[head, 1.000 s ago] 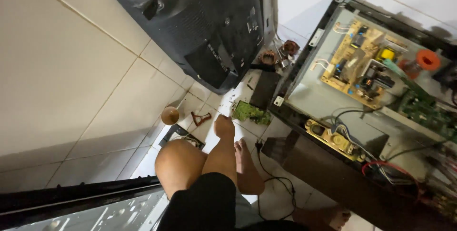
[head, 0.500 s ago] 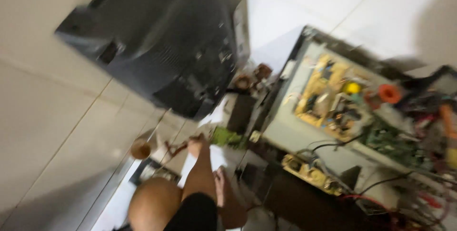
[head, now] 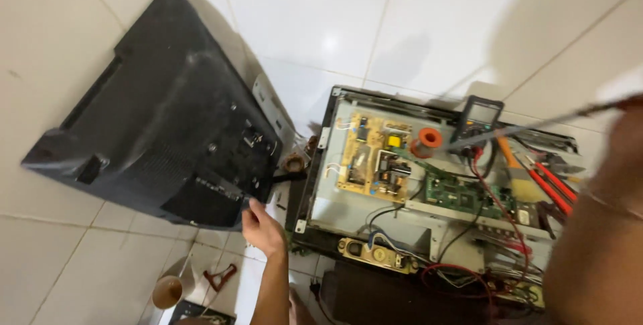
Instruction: The person repairs the internal electronics of a television with its back cover removed, working on the floor. They probe the circuit boards with multimeter leads, unscrew and remove a screw with a screwdriver, disconnect wiring, lift out a green circuit board, and test it with the multimeter and pliers.
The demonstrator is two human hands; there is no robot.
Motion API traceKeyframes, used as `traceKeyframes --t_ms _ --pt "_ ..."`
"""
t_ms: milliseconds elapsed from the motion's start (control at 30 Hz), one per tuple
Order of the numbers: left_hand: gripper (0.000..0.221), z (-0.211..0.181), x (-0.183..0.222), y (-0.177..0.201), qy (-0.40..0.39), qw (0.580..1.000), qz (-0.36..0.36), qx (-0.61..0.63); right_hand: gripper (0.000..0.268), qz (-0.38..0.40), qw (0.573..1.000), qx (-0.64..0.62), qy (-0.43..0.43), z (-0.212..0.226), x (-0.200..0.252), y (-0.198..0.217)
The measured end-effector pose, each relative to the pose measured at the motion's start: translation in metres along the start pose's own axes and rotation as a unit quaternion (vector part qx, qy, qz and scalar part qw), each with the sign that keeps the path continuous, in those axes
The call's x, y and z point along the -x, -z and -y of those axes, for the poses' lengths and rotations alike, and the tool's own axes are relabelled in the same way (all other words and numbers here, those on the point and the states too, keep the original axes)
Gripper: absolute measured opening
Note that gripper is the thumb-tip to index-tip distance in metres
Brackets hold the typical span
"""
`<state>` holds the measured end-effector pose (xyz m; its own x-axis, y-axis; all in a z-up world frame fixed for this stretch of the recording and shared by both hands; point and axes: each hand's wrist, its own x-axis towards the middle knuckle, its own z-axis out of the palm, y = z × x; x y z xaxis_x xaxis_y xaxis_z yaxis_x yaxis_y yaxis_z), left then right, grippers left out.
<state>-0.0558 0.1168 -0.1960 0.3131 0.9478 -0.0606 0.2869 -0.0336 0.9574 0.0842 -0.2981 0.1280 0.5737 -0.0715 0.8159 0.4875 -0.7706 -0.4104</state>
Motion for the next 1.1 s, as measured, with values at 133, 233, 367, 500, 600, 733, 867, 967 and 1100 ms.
traceKeyframes --t_ms 133,233,367,500,600,733,867,967,1100 --pt "0.024 -0.133 0.02 -0.011 -0.155 0.963 0.182 0.126 0.034 -0.067 0.978 -0.193 -0.039 0.056 -0.039 -0.02" --pt "0.021 -0.239 0.037 -0.019 -0.307 0.892 0.324 0.074 0.022 -0.125 0.907 -0.402 0.021 0.102 -0.06 -0.041" --pt "0.058 -0.31 0.067 -0.069 -0.4 0.741 0.532 -0.095 0.031 -0.117 0.895 -0.413 0.12 0.102 -0.062 -0.058" --pt "0.041 -0.289 0.091 -0.136 -0.502 0.647 0.556 -0.144 0.031 -0.127 0.895 -0.411 0.121 0.093 -0.065 -0.067" --pt "0.04 -0.274 0.098 -0.156 -0.455 0.635 0.599 -0.177 0.033 -0.127 0.898 -0.404 0.119 0.088 -0.067 -0.071" --pt "0.033 -0.271 0.101 -0.156 -0.432 0.659 0.592 -0.169 0.036 -0.12 0.904 -0.395 0.11 0.079 -0.067 -0.077" --pt "0.036 -0.273 0.103 -0.159 -0.422 0.658 0.593 -0.191 0.039 -0.119 0.909 -0.387 0.1 0.071 -0.068 -0.077" --pt "0.036 -0.275 0.105 -0.159 -0.404 0.654 0.604 -0.212 0.041 -0.121 0.912 -0.38 0.095 0.078 -0.068 -0.084" --pt "0.037 -0.278 0.107 -0.158 -0.393 0.646 0.61 -0.236 0.044 -0.12 0.915 -0.374 0.089 0.076 -0.068 -0.084"
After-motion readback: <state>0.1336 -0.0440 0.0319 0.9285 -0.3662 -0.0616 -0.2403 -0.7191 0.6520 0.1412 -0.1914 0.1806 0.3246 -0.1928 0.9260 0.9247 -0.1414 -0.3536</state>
